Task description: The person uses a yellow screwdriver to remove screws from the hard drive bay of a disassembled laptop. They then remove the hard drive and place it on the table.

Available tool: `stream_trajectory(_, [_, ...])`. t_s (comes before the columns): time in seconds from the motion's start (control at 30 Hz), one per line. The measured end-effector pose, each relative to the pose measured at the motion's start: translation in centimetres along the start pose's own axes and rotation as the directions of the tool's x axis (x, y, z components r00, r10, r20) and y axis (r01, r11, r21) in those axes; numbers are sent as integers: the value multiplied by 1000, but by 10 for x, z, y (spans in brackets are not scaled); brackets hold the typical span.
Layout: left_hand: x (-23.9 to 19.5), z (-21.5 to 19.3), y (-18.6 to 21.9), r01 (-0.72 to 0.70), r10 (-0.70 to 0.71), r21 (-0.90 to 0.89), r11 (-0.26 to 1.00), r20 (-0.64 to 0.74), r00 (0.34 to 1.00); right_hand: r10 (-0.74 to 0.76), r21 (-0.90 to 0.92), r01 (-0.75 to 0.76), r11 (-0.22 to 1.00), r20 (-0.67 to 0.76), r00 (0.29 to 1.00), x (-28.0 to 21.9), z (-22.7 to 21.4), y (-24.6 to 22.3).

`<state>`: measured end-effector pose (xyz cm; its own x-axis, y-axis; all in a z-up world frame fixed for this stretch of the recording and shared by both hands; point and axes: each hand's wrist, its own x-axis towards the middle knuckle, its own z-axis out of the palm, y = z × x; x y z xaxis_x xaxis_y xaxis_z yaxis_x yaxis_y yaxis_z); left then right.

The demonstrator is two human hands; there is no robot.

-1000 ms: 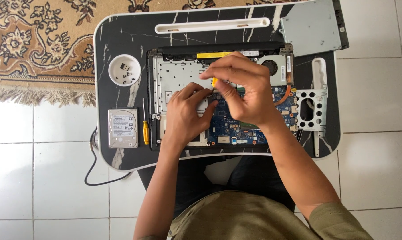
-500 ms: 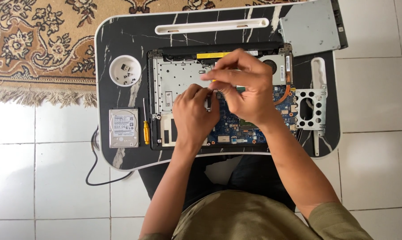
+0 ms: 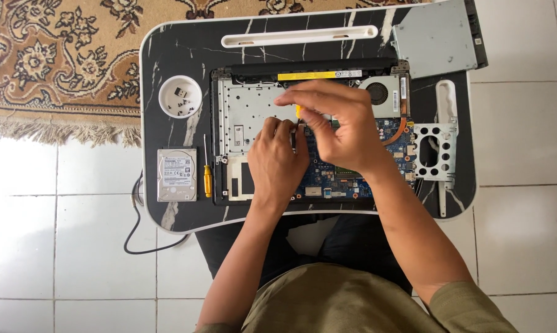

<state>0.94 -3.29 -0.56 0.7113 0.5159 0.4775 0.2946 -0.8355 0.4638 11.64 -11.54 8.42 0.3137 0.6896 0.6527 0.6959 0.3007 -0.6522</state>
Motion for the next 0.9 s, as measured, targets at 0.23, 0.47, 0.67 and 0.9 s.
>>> stream_trajectory(0.23, [-2,-1,2,-11,11,-9,1000,-29,1000,-12,5,12,1000,-36,999,-7,-1,4])
stream_trajectory(0.47, [-4,1,5,-1,0,-14,1000,-79,997,-1,74,4,997,-46,999,-8,-8,6])
stream_trajectory(0.67, [-3,3,7,-6,8,16,1000,-103,995,-33,93,54,994,-212,977,-30,-25,23])
stream_trajectory(0.9, [2,3,4,22,-26,-62,998,-67,997,132,171,-58,984,-460,878,-89,-58,15])
